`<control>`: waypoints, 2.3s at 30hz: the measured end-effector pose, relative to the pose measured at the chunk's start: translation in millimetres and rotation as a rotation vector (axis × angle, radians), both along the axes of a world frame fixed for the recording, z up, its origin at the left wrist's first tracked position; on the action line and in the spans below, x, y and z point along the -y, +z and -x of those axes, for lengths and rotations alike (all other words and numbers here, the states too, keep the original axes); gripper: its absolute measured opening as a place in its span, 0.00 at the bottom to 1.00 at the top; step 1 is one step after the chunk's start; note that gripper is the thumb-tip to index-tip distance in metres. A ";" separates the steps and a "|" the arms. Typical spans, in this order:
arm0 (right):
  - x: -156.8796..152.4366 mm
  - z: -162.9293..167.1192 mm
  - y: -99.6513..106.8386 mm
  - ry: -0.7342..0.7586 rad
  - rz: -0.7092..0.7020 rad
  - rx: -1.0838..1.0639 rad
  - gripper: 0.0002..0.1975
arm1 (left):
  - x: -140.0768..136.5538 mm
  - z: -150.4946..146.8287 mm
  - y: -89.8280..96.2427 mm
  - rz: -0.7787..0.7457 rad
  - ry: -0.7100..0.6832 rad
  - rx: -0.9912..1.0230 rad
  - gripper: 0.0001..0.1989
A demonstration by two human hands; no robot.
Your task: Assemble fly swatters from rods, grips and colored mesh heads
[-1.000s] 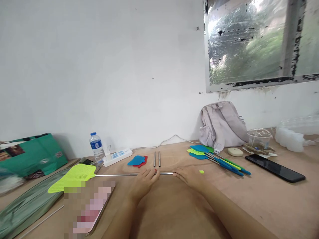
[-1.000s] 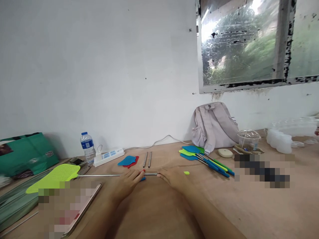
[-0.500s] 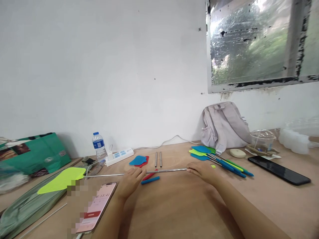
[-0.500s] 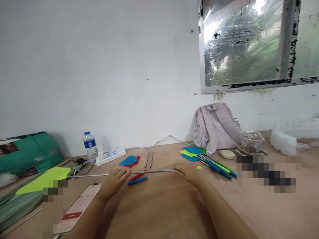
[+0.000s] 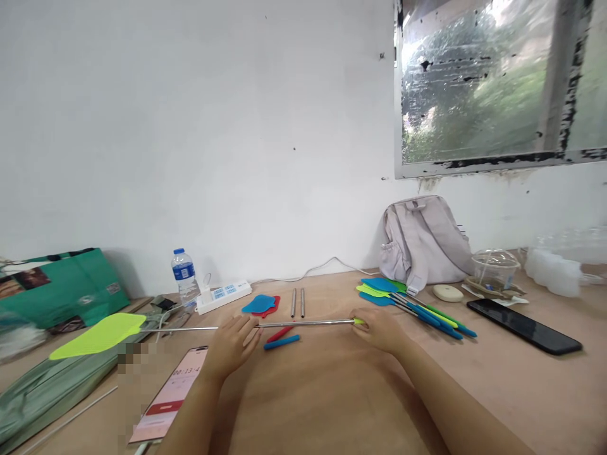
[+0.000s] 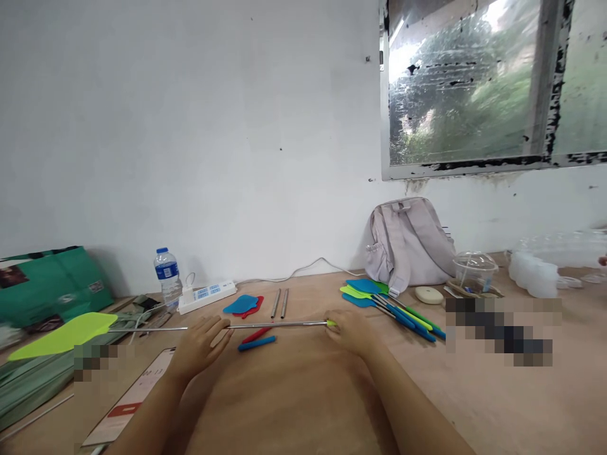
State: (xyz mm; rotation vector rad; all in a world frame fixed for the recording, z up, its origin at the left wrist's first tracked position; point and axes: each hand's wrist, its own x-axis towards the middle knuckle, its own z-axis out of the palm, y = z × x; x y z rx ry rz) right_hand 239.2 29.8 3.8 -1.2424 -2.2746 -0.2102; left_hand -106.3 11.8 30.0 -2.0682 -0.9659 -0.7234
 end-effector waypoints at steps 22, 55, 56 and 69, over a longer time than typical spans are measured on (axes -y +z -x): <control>-11.2 -35.4 -14.2 -0.493 -0.059 0.027 0.10 | 1.8 30.8 0.3 0.076 0.739 0.200 0.14; -9.1 -23.5 -5.5 -0.510 0.075 0.076 0.11 | 5.9 -32.2 10.0 0.289 0.432 0.157 0.07; -9.2 -23.9 -5.3 -0.512 0.080 0.079 0.11 | 4.6 -31.9 8.3 0.278 0.411 0.156 0.07; -14.3 -53.4 -5.7 -0.561 0.003 0.071 0.10 | -0.5 8.7 1.9 -0.139 0.546 0.191 0.09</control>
